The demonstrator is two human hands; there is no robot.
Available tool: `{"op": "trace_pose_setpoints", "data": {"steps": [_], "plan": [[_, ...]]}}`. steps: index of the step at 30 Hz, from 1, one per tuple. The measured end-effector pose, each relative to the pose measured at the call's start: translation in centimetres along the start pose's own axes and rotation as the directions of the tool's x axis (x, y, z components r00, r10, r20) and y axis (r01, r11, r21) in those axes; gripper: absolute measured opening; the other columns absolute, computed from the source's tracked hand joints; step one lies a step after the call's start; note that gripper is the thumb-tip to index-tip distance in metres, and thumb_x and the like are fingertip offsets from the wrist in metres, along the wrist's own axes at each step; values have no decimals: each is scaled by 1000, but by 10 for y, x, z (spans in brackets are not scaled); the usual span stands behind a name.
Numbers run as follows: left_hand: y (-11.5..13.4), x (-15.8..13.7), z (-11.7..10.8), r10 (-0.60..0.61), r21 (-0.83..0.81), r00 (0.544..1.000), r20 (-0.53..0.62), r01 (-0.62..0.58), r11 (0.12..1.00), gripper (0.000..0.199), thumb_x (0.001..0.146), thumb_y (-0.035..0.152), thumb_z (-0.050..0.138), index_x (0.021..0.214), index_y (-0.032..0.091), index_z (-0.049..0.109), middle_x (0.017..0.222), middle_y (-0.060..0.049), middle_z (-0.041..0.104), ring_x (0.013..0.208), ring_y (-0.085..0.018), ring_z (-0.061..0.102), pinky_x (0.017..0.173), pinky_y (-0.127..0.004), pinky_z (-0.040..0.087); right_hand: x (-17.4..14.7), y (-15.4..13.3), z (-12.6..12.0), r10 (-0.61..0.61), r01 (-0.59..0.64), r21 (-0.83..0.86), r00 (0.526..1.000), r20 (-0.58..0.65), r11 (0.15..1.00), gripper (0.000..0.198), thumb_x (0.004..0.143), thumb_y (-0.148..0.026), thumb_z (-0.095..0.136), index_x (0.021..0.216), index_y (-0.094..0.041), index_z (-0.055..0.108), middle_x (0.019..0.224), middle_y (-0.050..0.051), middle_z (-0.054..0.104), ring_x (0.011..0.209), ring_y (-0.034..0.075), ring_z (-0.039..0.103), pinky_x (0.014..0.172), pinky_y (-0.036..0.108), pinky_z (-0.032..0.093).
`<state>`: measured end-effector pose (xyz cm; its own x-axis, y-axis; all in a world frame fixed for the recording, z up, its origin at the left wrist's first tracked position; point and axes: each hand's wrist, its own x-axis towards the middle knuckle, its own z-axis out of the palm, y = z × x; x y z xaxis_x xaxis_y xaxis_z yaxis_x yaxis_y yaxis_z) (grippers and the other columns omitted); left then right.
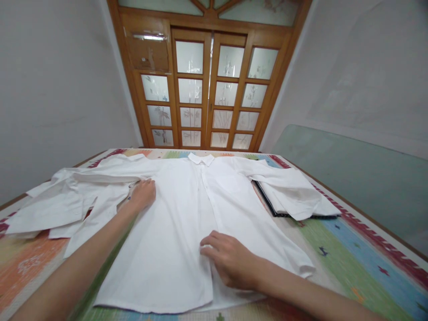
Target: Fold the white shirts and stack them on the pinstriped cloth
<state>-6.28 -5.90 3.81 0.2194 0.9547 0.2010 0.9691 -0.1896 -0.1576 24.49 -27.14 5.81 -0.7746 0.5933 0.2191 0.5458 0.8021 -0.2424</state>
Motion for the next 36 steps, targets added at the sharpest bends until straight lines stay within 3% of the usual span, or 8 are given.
{"op": "trace_pose_setpoints", "data": {"steps": [3, 6, 10, 14, 19, 26, 32, 36], "plan": [[22, -15, -7, 18, -103, 999, 45, -13, 995, 45, 93, 26, 27, 121, 8, 57, 136, -19, 56, 128, -28, 51, 105, -39, 40, 23, 27, 0, 341, -297, 320, 936, -89, 900, 35, 75, -4, 50, 108, -17, 55, 103, 9, 62, 95, 20, 57, 83, 35, 49], [37, -29, -6, 19, -162, 979, 204, 15, 987, 53, 95, 35, 26, 132, 5, 49, 146, -21, 47, 136, -30, 44, 109, -41, 36, 54, 50, 2, 672, -514, 669, 740, 31, 536, 34, 75, -9, 54, 107, -18, 54, 101, 7, 60, 92, 18, 60, 78, 32, 53], [41, -44, 5, 10, -216, 974, 227, 41, 976, 63, 96, 41, 24, 141, 1, 39, 153, -23, 33, 144, -33, 29, 113, -46, 31, 91, 67, 2, 799, -395, 917, 534, 278, -55, 26, 77, -12, 52, 101, -22, 48, 97, 2, 56, 81, 13, 62, 70, 30, 56], [41, -54, 13, -3, -228, 990, 142, 36, 973, 65, 97, 41, 19, 145, 0, 34, 157, -20, 27, 146, -32, 21, 117, -45, 23, 114, 74, 6, 738, -270, 921, 552, 388, -281, 10, 81, -13, 46, 87, -21, 44, 78, -3, 54, 56, 10, 57, 56, 25, 51], [42, -59, 15, -4, -253, 992, 130, 37, 967, 63, 98, 40, 20, 146, 2, 35, 157, -18, 28, 147, -30, 21, 119, -45, 20, 134, 87, 21, 713, -297, 909, 565, 414, -292, 8, 83, -20, 48, 75, -20, 45, 54, -6, 45, 42, 9, 41, 40, 18, 33], [43, -61, 15, -14, -279, 994, 105, 43, 959, 57, 97, 37, 27, 143, 5, 38, 156, -17, 32, 146, -30, 23, 118, -44, 21, 128, 104, 20, 930, -256, 964, 331, 157, -72, 34, 70, -15, 60, 98, -24, 43, 53, -12, 42, 38, 7, 34, 36, 17, 15], [55, -70, -10, 63, -333, 997, -40, -72, 940, 40, 94, 27, 35, 126, 10, 53, 138, -17, 55, 132, -28, 46, 109, -42, 35, 108, 115, 12, 904, -391, 910, 425, 44, 139, 42, 66, -8, 57, 102, -24, 42, 63, -11, 52, 40, 7, 45, 34, 16, 24], [88, -107, -57, 321, -469, 941, -106, -332, 818, 28, 94, 37, 40, 92, 18, 60, 92, -8, 67, 87, -22, 62, 80, -35, 48, 105, 124, 17, 861, -513, 799, 509, -11, 313, 33, 72, -13, 58, 103, -24, 53, 76, -6, 62, 39, 5, 47, 33, 16, 27]]}}
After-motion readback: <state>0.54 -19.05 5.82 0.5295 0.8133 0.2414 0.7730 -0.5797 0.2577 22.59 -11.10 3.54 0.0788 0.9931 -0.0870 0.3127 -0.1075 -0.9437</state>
